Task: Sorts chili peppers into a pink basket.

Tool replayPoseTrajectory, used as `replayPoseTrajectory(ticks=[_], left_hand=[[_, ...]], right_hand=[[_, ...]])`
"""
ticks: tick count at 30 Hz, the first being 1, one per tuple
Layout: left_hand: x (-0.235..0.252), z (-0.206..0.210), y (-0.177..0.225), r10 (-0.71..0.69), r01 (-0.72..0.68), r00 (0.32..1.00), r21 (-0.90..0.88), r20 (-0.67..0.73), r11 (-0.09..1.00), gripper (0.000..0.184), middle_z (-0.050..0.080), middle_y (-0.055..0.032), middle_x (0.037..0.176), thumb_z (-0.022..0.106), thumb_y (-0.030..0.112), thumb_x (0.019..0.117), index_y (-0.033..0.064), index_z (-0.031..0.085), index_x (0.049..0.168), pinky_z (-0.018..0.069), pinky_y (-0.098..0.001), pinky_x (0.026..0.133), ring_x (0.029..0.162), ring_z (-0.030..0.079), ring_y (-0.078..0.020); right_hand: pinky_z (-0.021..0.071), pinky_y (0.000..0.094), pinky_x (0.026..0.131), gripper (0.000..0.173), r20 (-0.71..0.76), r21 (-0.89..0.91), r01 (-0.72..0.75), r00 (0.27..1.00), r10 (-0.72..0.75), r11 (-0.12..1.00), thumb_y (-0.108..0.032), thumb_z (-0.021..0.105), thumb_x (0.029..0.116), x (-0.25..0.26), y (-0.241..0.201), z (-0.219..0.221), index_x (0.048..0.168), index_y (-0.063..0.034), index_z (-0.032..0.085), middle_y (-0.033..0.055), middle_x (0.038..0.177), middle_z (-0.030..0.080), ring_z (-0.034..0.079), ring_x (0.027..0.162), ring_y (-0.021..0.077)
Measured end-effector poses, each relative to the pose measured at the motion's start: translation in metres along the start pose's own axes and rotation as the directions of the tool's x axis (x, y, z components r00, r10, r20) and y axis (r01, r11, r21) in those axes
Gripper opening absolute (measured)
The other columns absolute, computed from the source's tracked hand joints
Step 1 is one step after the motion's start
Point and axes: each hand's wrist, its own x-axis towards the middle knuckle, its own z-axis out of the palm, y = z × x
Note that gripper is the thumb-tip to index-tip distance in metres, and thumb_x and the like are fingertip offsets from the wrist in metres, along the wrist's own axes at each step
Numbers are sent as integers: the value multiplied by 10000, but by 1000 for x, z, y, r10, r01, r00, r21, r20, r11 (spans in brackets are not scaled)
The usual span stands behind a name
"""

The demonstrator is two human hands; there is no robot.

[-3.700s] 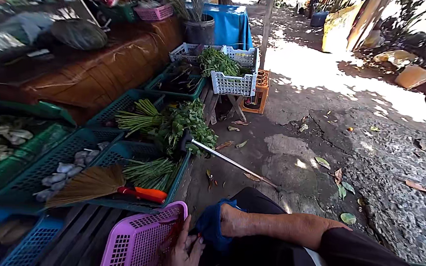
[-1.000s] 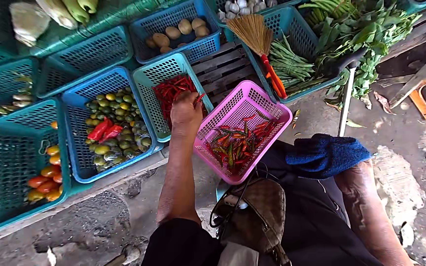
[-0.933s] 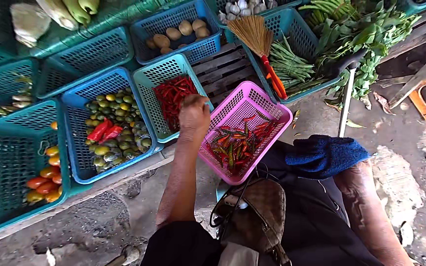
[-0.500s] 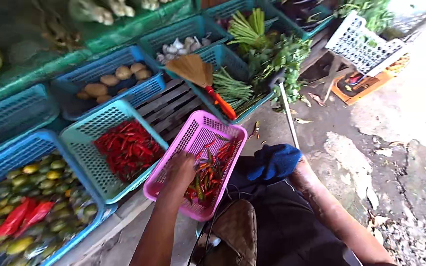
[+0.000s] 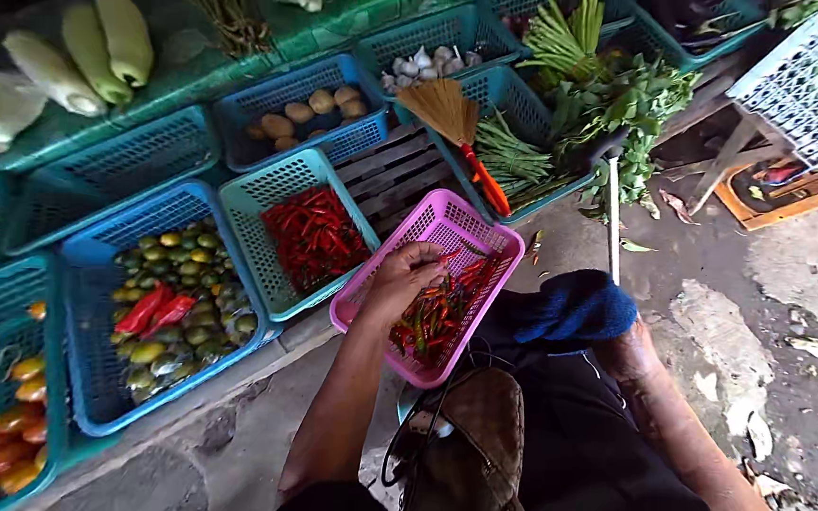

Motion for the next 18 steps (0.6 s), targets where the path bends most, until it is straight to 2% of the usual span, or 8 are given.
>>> replayPoseTrajectory(ticks=[2,4,7,9,11,13,15,18], left_hand=[[-3,8,1,7,-5,998,-35,55,999,313,697,-127,1137,621,27,968,12,622,1281,615,-387,893,986,713,-219],[-5,19,5,30,-30,997,5,70,1000,355,692,-143,1160,632,69,946,-9,616,1292,619,-399,895,1002,713,-236],[-6,41,14,72,-86,993,159,90,984,408,710,-130,1111,709,45,882,-19,628,1277,642,-375,796,902,734,-204],[-8,57,20,112,-150,978,224,176,963,405,732,-94,1037,750,30,843,-18,651,1232,639,-334,744,831,733,-155],[-9,72,20,159,-221,945,202,286,954,372,737,-68,955,764,17,812,-28,667,1169,634,-304,703,772,727,-127],[-10,87,19,185,-257,919,173,348,951,346,733,-52,906,765,-4,790,-37,668,1120,631,-274,666,723,719,-102],[-10,97,15,172,-248,919,179,356,952,295,724,-48,875,746,-34,773,-33,667,1058,623,-273,643,692,706,-96],[-10,100,14,172,-253,906,168,387,953,259,736,-37,885,755,-10,800,-9,675,1046,634,-274,682,717,723,-100]], right_hand=[[599,328,877,315,-7,-38,-38,999,38,999,-312,646,959,-4,0,6,1202,-115,613,-14,1028,729,695,979,96],[593,289,859,222,-13,-92,-77,997,76,993,-184,547,995,-7,-3,12,1197,-100,587,-41,1003,715,682,953,54],[581,282,859,186,18,-121,-128,991,131,984,-124,517,1024,-6,-12,21,1175,-63,607,-26,975,711,677,924,49],[567,269,861,185,58,-178,-117,990,129,977,-115,514,1030,-5,-17,27,1166,-39,615,-16,967,696,662,914,35],[553,268,881,211,136,-253,-59,986,96,966,-112,516,1033,-4,-15,31,1174,3,623,21,995,689,651,932,39],[554,287,876,199,228,-323,48,973,28,945,-83,545,1007,-3,-8,34,1115,43,656,70,978,703,662,924,64],[558,288,839,158,282,-349,162,957,-61,923,-47,570,974,-1,-3,35,1011,48,690,75,908,715,671,877,62],[557,249,797,127,237,-338,203,963,-126,919,-25,580,954,5,3,29,930,12,698,24,846,709,662,829,20]])
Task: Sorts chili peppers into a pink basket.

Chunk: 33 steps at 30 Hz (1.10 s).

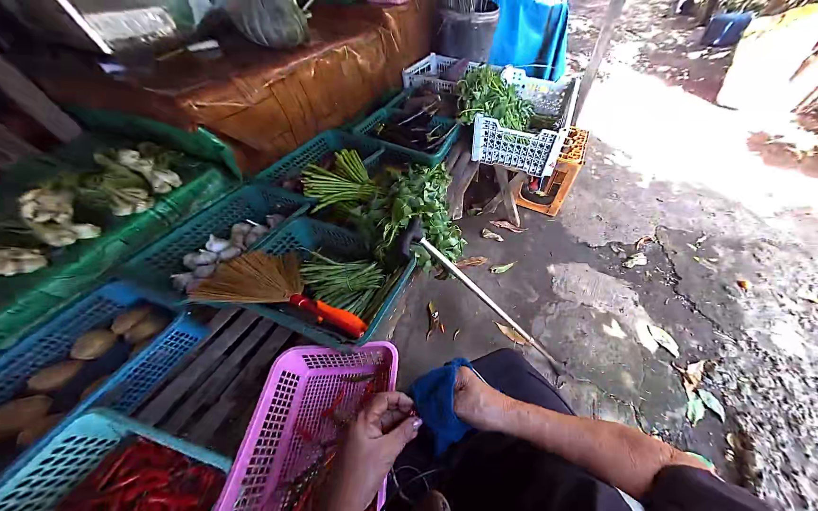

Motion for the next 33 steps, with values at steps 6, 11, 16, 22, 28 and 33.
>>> replayPoseTrajectory(ticks=[6,11,16,22,28,33], left_hand=[[2,4,-8,39,-33,997,101,-65,994,124,738,-1,815,698,50,855,20,716,975,620,-230,677,695,713,-53],[0,-2,-1,95,-87,995,184,-35,979,137,744,-15,881,739,149,879,40,742,961,624,-258,718,742,713,-61],[-13,-26,8,-16,23,992,50,-125,998,94,735,-15,864,684,77,921,5,723,968,616,-262,749,761,706,-57],[-15,-26,-5,2,-4,999,84,35,996,274,717,-69,1090,659,207,989,14,698,1179,583,-266,869,939,692,-79],[-10,-6,-2,-42,45,995,-26,89,999,167,728,-45,910,656,113,978,-20,717,1059,579,-210,779,788,681,-27],[-28,-53,-3,-27,50,977,104,-211,993,158,732,-77,989,650,116,983,19,724,1083,605,-370,820,864,703,-135]], right_hand=[[550,248,801,106,42,9,-21,999,20,1000,-36,602,950,2,4,-2,930,9,697,23,850,704,658,837,21],[580,246,817,96,-49,76,-59,997,63,995,-15,608,933,-2,1,-1,961,-32,698,-20,874,722,676,856,8],[601,260,809,186,-155,233,-85,980,124,969,5,564,938,-4,2,-16,989,-134,677,-88,891,737,692,855,14],[604,253,824,190,-54,252,-79,994,96,964,16,624,912,-1,6,-7,969,-151,695,-96,892,749,700,856,9],[597,236,827,203,-18,194,-68,997,72,979,-8,651,900,-5,10,-9,965,-193,706,-128,902,747,693,867,-16],[608,264,794,147,-172,353,-105,969,175,930,-45,647,904,-6,13,-33,965,-171,692,-60,884,751,703,839,37]])
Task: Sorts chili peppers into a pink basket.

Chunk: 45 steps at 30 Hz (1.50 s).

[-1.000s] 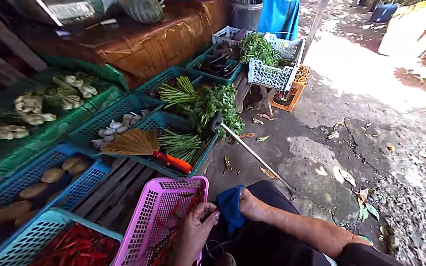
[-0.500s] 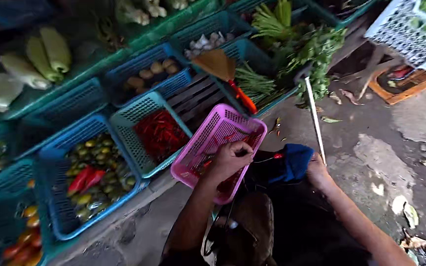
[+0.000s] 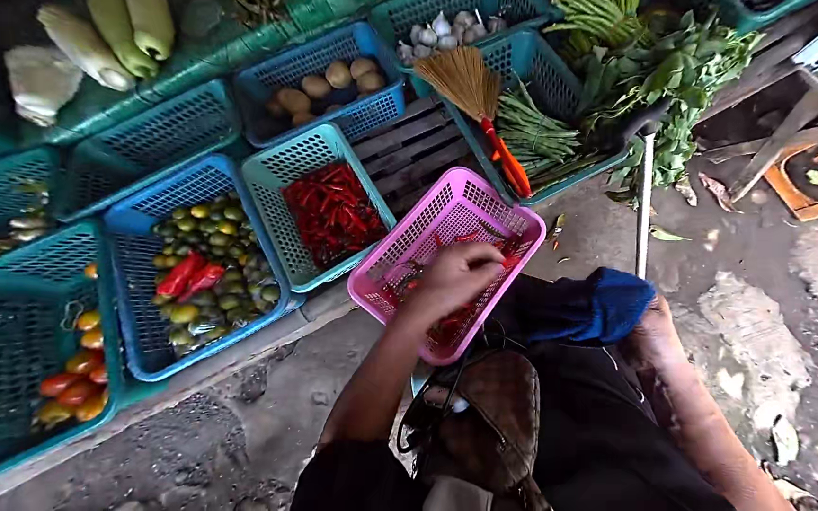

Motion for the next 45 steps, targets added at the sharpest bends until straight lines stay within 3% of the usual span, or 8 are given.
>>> replayPoseTrajectory(ticks=[5,8,13,19,24,28,33,45], left_hand=[[1,-98,-27,-26,203,838,267,-546,942,243,718,-171,1085,635,154,989,-15,685,1156,597,-470,866,938,718,-251],[8,-111,-25,-52,414,795,478,-605,775,253,634,-268,1301,564,77,1003,-51,691,1181,425,-586,1093,1274,572,-423],[47,-49,-26,-155,233,971,576,-183,784,237,642,-270,1240,580,92,1003,-32,703,1163,490,-610,1022,1184,623,-425],[86,2,-84,-234,92,969,768,77,634,232,631,-238,1246,629,98,970,-7,702,1163,467,-550,1067,1241,577,-400],[76,-8,-66,-151,127,989,564,-5,816,216,663,-223,1178,542,110,1044,-20,657,1172,483,-553,1042,1169,630,-379],[48,4,-21,40,-50,997,158,64,986,167,714,-131,1004,621,113,1014,4,705,1108,597,-395,795,835,700,-196],[29,45,11,203,-225,922,31,331,974,188,738,-135,1010,603,53,991,-24,745,1089,601,-316,832,863,718,-148],[18,18,12,105,-102,993,-42,61,994,123,711,-68,852,665,129,988,9,690,1004,609,-321,690,719,690,-123]], right_hand=[[622,293,775,101,-68,134,-6,998,15,991,-55,662,897,1,-4,0,951,-136,692,-2,864,756,720,811,79],[616,283,774,93,-36,125,-13,999,18,992,-81,700,884,2,-2,1,938,-157,703,-16,863,753,717,816,70],[612,275,782,90,-7,88,-16,1000,17,996,-72,689,896,2,-1,7,932,-154,700,-20,862,753,713,814,62],[609,277,813,137,70,109,5,997,-13,994,-224,815,841,-5,-1,7,956,-198,746,-34,909,766,718,857,59],[611,289,823,139,69,137,-24,998,14,990,-241,792,872,-4,4,8,979,-180,729,-26,921,764,720,871,69],[616,296,824,120,94,172,-37,995,21,984,-171,745,906,1,6,18,1016,-171,699,-23,928,762,724,879,76],[605,280,838,177,211,89,-37,977,18,995,-96,750,879,0,11,30,1015,-202,713,-74,949,763,714,896,42],[611,258,762,203,93,42,23,995,-27,999,15,663,893,0,6,17,890,-175,732,-56,840,755,707,794,32]])
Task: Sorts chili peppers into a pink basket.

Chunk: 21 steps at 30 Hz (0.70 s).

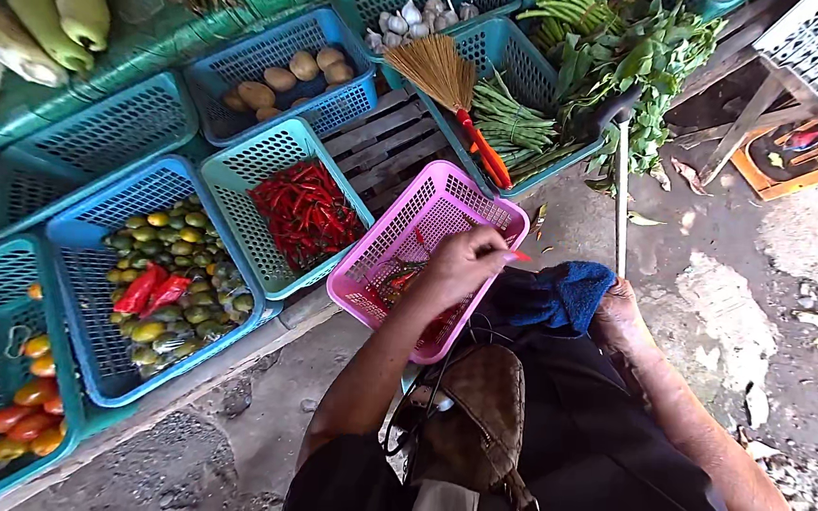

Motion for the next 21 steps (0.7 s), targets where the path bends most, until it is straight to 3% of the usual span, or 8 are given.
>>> replayPoseTrajectory(ticks=[4,6,8,10,14,17,19,21], left_hand=[[-9,-71,-26,22,58,896,167,-443,984,223,718,-118,950,651,166,994,-34,669,1090,613,-385,766,803,707,-171],[-15,-104,-39,-39,253,816,296,-576,921,284,709,-165,996,639,208,1009,-45,652,1137,612,-432,815,852,720,-228],[-15,-119,-41,-163,472,771,379,-616,796,280,689,-254,1109,623,173,1018,-58,662,1171,518,-562,937,1030,677,-370],[-9,-111,-32,-226,521,798,451,-559,725,276,615,-305,1292,606,129,1018,-69,672,1197,416,-644,1072,1260,562,-469],[20,-51,-31,-281,352,936,573,-213,740,210,640,-283,1223,594,83,1004,-59,706,1109,487,-617,1016,1173,621,-438],[44,-11,-59,-420,207,901,744,108,635,238,662,-245,1173,645,174,986,-29,719,1084,505,-595,985,1156,629,-409],[48,5,-70,-471,154,866,807,168,571,271,662,-225,1197,671,197,973,-24,707,1127,481,-568,1023,1200,608,-392],[45,8,-75,-425,135,891,799,160,586,238,669,-199,1196,663,158,965,-2,699,1136,475,-549,1034,1209,606,-371]], right_hand=[[618,278,766,180,-116,41,-19,993,23,999,18,636,901,0,-9,-10,905,-147,707,-23,833,754,713,786,60],[617,280,772,179,-136,61,-22,990,30,998,16,624,907,0,-9,-12,910,-143,704,-18,836,754,714,789,63],[616,281,760,178,-129,68,-22,991,31,997,18,634,895,0,-8,-13,894,-142,711,-14,825,754,714,780,63],[615,279,754,176,-117,64,-29,993,36,998,17,646,881,1,-7,-13,881,-145,716,-14,817,753,712,772,63],[616,277,760,170,-98,40,-45,994,49,998,15,643,892,-1,-7,-9,884,-137,721,-14,822,754,715,776,65],[612,272,760,166,-85,23,-40,996,42,999,10,660,880,-3,-8,-6,888,-141,728,-18,828,755,711,779,56],[611,277,771,163,-74,6,-34,997,34,999,4,660,884,-4,-8,-7,897,-144,728,-22,843,756,711,795,58],[609,277,768,178,-79,-16,-43,996,42,999,4,634,895,-5,-7,-8,894,-150,722,-28,838,753,709,793,56]])
